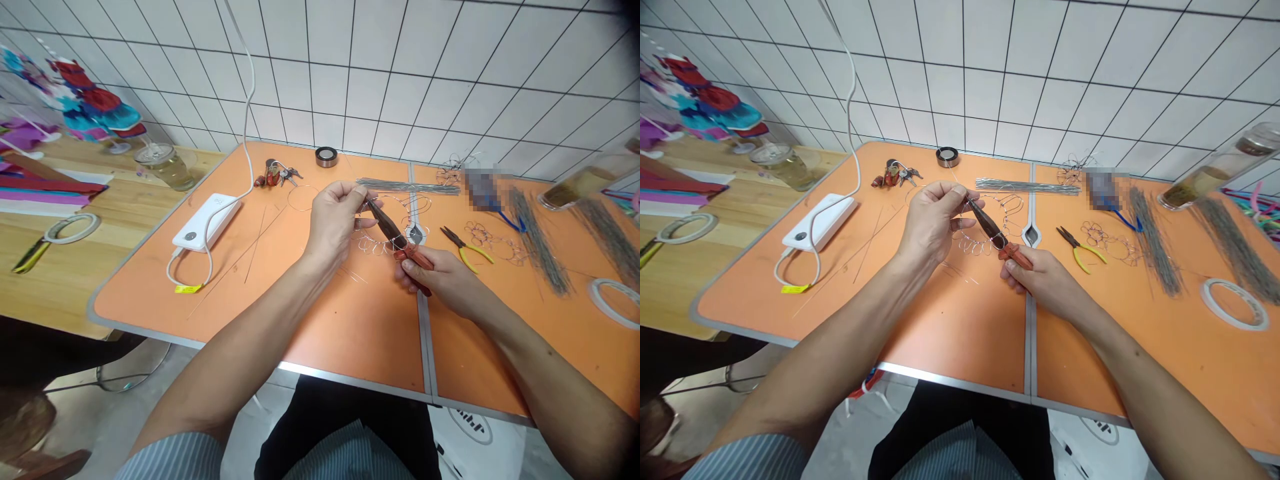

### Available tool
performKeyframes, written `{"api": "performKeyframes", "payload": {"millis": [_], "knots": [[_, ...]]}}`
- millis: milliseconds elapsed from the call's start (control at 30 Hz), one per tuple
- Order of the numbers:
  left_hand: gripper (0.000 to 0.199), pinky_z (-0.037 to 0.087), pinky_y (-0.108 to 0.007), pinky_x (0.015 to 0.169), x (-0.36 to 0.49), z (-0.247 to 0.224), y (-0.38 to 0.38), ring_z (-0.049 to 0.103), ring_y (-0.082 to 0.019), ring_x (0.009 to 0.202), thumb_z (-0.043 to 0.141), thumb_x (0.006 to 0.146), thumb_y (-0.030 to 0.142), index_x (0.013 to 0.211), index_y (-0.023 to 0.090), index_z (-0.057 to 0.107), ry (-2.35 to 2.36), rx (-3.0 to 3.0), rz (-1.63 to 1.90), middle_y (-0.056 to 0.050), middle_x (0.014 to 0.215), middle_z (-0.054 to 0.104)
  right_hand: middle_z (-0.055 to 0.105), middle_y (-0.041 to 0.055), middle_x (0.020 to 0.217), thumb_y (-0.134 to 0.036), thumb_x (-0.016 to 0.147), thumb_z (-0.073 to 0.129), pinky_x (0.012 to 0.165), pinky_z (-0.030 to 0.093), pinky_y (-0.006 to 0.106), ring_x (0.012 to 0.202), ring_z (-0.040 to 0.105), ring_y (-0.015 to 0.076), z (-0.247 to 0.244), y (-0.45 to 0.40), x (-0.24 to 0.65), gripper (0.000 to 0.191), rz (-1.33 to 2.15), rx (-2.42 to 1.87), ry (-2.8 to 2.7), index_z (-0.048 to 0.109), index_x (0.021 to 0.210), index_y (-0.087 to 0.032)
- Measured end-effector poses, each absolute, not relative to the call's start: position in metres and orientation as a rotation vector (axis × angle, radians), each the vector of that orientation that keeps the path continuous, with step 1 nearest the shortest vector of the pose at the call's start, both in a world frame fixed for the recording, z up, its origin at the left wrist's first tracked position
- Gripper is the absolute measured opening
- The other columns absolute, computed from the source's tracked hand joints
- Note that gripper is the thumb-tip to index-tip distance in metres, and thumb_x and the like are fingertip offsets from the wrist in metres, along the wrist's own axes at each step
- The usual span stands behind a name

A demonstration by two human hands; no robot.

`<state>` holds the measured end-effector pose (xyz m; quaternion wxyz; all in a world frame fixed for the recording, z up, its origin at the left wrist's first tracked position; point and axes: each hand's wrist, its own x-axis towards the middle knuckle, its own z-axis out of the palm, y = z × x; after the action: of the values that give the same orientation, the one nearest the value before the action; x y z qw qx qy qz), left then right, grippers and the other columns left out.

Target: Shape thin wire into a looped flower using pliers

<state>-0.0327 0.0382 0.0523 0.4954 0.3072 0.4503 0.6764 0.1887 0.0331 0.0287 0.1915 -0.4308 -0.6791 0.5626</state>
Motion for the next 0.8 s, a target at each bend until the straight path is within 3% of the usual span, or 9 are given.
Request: {"api": "performKeyframes", "payload": {"millis": [267, 467, 800], "knots": [[0.014, 0.055, -0.018, 0.059, -0.0327, 0.0497, 0.0389, 0.083, -0.02, 0.1, 0.071, 0.095, 0.026, 0.086, 0.02, 0.062, 1.084, 0.773, 1.637, -0.008, 0.106, 0.083, 0.064, 0.0003, 0.081, -0.062, 0.1, 0.071, 0.053, 0.037, 0.028, 0.064, 0.057, 0.0141, 0.0289, 0.033, 0.189, 0.043, 1.572, -1.23, -1.905, 0.062, 0.107, -0.021], [0.015, 0.056, -0.018, 0.059, -0.0325, 0.0478, 0.0395, 0.083, -0.021, 0.098, 0.073, 0.093, 0.026, 0.086, 0.02, 0.062, 1.078, 0.767, 1.651, -0.008, 0.103, 0.083, 0.058, -0.0017, 0.072, -0.067, 0.098, 0.07, 0.052, 0.033, 0.029, 0.058, 0.05, 0.0121, 0.0315, 0.03, 0.1847, 0.048, 1.547, -1.224, -1.914, 0.06, 0.095, -0.02], [0.016, 0.057, -0.02, 0.06, -0.0325, 0.045, 0.04, 0.083, -0.022, 0.098, 0.075, 0.092, 0.028, 0.086, 0.02, 0.062, 1.07, 0.761, 1.649, -0.009, 0.104, 0.083, 0.052, -0.0049, 0.065, -0.065, 0.098, 0.069, 0.05, 0.03, 0.029, 0.054, 0.043, 0.0111, 0.0351, 0.0267, 0.1811, 0.046, 1.533, -1.203, -1.909, 0.058, 0.094, -0.021]]}}
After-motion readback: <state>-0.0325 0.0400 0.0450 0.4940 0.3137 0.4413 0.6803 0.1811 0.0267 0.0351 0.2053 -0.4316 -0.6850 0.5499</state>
